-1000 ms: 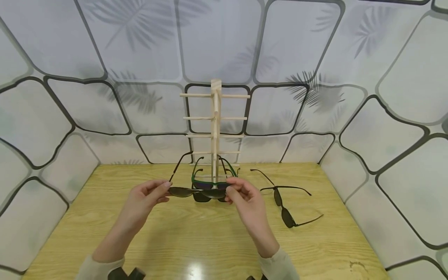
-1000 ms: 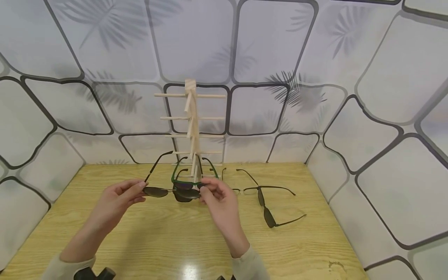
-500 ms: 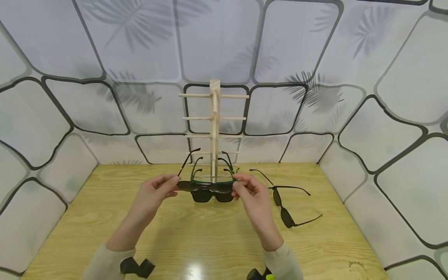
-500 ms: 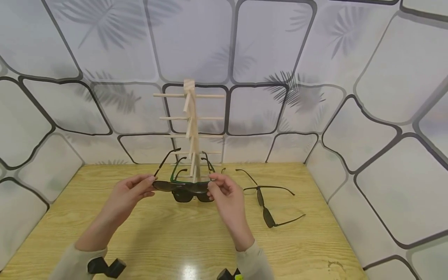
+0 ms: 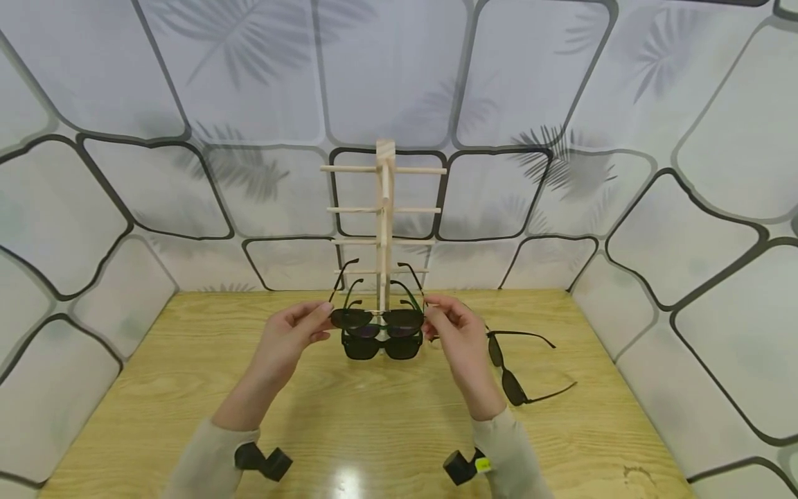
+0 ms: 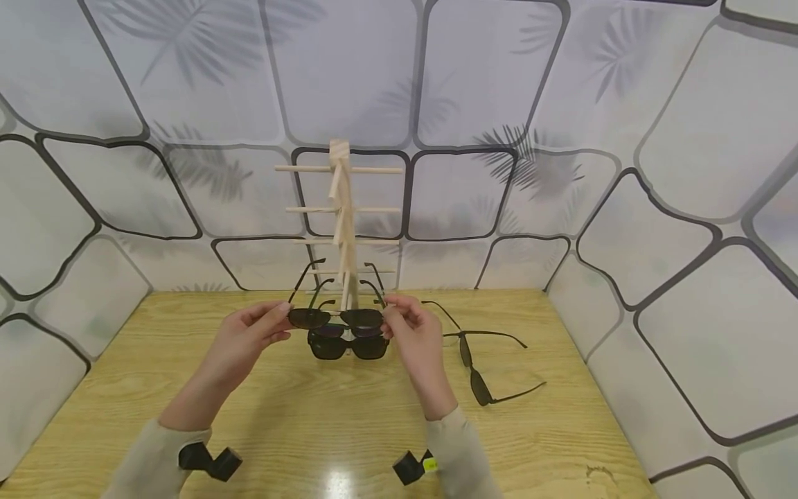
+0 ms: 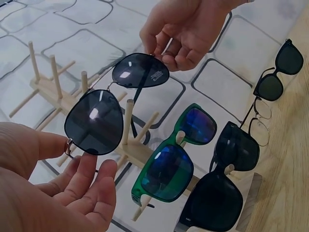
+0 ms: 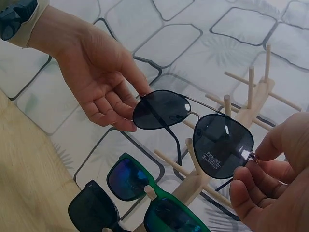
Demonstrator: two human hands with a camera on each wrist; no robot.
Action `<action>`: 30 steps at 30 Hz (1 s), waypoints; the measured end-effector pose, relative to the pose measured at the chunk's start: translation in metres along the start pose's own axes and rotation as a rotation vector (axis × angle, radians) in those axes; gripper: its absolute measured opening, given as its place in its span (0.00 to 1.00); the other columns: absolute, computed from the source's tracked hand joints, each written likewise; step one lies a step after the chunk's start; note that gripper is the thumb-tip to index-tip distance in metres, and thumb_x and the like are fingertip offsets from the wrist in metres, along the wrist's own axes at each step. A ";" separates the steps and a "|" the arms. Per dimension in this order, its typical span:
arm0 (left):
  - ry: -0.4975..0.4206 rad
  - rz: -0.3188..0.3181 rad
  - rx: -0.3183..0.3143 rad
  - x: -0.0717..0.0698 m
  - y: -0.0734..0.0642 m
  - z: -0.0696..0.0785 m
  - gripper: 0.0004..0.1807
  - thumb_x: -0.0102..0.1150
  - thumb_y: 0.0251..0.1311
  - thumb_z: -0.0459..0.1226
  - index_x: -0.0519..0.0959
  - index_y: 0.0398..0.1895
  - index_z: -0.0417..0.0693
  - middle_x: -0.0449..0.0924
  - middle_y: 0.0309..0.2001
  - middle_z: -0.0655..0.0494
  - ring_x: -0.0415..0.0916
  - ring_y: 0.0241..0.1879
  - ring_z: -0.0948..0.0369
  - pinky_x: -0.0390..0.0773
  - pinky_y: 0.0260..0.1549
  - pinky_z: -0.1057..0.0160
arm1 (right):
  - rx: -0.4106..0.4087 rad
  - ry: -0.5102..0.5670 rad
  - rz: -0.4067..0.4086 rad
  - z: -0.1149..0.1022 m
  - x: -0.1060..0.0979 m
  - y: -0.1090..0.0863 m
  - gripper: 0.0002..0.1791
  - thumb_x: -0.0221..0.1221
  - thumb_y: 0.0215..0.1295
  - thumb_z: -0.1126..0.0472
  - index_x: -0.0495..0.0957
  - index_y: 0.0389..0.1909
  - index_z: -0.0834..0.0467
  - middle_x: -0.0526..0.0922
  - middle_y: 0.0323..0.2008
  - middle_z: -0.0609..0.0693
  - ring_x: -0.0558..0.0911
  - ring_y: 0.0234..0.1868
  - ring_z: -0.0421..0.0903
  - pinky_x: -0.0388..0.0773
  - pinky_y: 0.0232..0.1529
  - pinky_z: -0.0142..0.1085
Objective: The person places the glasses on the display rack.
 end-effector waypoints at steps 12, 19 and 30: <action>0.006 0.037 0.005 0.004 0.012 -0.005 0.25 0.60 0.77 0.46 0.79 0.64 0.36 0.88 0.48 0.53 0.86 0.45 0.66 0.85 0.52 0.63 | 0.027 -0.017 0.010 0.008 -0.003 0.015 0.12 0.60 0.75 0.67 0.86 0.53 0.61 0.84 0.28 0.48 0.83 0.29 0.44 0.87 0.39 0.41; 0.012 0.050 0.001 0.005 0.019 -0.009 0.24 0.60 0.77 0.46 0.80 0.64 0.37 0.88 0.46 0.55 0.85 0.43 0.68 0.85 0.51 0.63 | 0.027 -0.020 0.015 0.011 -0.003 0.020 0.12 0.60 0.74 0.67 0.86 0.53 0.61 0.84 0.29 0.50 0.83 0.30 0.46 0.87 0.38 0.40; 0.021 0.056 -0.004 0.005 0.023 -0.013 0.23 0.59 0.78 0.45 0.80 0.63 0.37 0.88 0.40 0.61 0.85 0.41 0.68 0.86 0.53 0.61 | 0.042 -0.007 0.020 0.017 -0.003 0.024 0.12 0.59 0.74 0.68 0.86 0.53 0.64 0.84 0.27 0.48 0.82 0.28 0.42 0.84 0.35 0.31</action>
Point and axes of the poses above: each hand's wrist, its own y-axis towards the middle knuckle, its own x-axis out of the palm, z = x × y, the point moved 9 cm from there along y, towards the middle knuckle
